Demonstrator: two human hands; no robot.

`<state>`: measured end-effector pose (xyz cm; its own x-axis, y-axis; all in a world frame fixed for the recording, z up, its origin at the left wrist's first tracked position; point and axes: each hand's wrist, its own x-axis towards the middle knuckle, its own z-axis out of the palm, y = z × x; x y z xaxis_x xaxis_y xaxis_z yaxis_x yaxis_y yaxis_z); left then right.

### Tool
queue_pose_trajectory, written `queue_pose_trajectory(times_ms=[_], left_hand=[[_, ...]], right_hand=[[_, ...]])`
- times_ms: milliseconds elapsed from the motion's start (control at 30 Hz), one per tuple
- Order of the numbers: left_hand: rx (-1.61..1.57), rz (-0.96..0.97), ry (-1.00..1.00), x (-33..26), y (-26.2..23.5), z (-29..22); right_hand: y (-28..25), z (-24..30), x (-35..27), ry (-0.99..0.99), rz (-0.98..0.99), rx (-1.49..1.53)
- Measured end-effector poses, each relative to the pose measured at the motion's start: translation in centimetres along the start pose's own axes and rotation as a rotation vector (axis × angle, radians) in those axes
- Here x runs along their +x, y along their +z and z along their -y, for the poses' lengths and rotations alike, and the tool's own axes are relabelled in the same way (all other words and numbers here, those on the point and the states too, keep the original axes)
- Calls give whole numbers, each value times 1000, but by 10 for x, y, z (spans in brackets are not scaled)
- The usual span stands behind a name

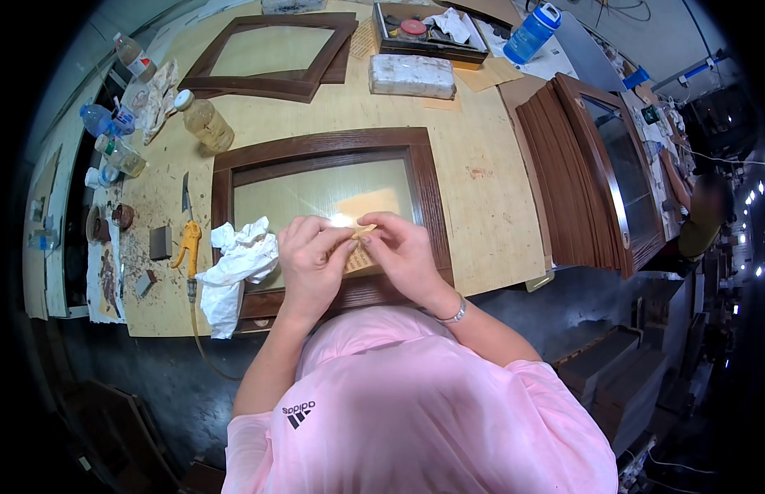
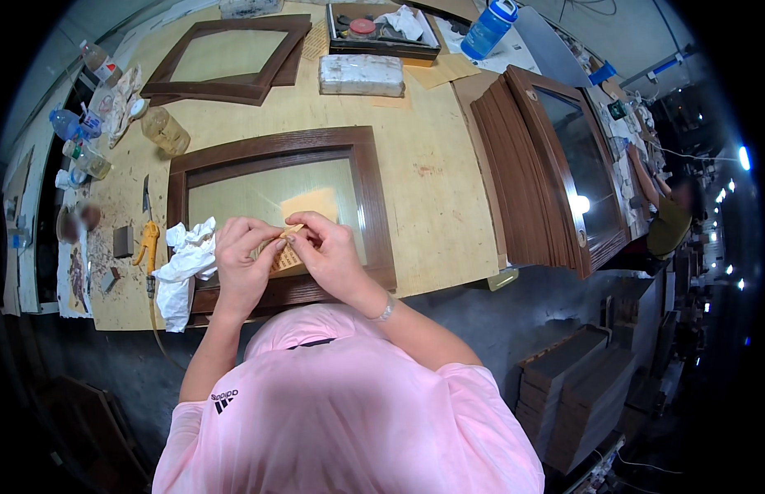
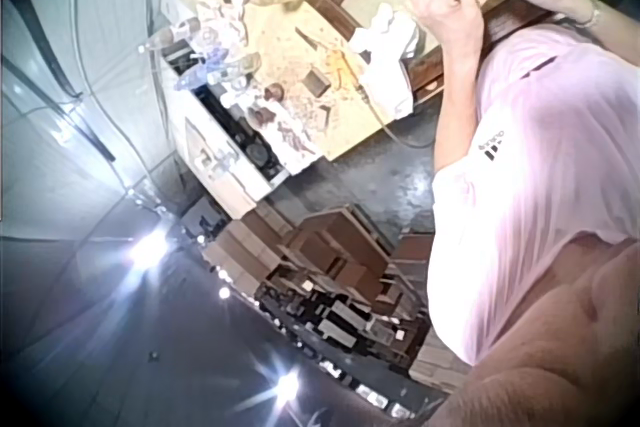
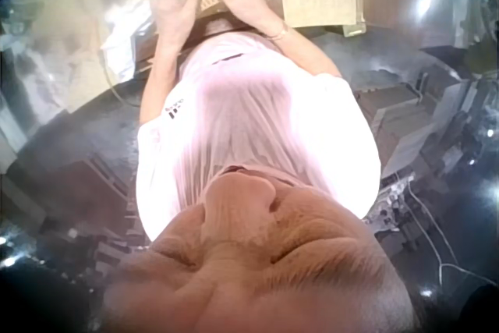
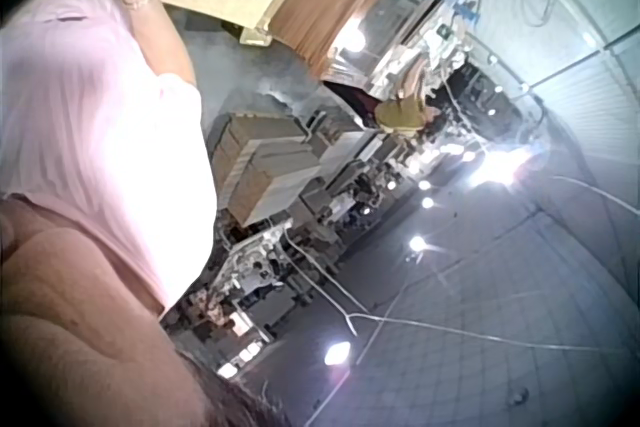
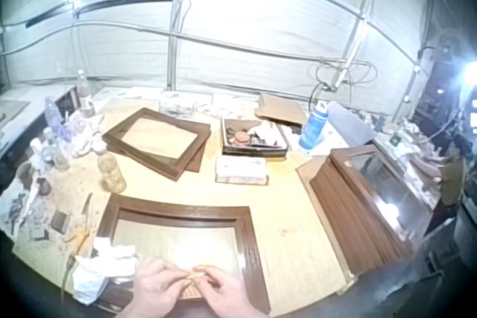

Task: The person wipes glass panels in wooden frames with a cloth and a sanding block, then handles a textured wooden piece.

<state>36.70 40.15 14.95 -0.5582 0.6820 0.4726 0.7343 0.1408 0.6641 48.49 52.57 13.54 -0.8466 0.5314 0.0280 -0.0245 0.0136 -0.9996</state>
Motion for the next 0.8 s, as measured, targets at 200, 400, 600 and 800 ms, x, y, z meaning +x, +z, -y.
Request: queue_pose_trajectory(times_ms=[200,400,600,800], left_hand=[[135,-36,111,-3,8,3],[90,-30,44,-3,11,5],[57,-2,12,-2,11,8],[-59,72,-154,-7,13,13]], right_hand=[[6,-1,6,16,-26,-55],[10,-5,10,-117,-103,-228],[9,-8,9,-223,-60,-313],[6,-13,11,-109,-2,-156]])
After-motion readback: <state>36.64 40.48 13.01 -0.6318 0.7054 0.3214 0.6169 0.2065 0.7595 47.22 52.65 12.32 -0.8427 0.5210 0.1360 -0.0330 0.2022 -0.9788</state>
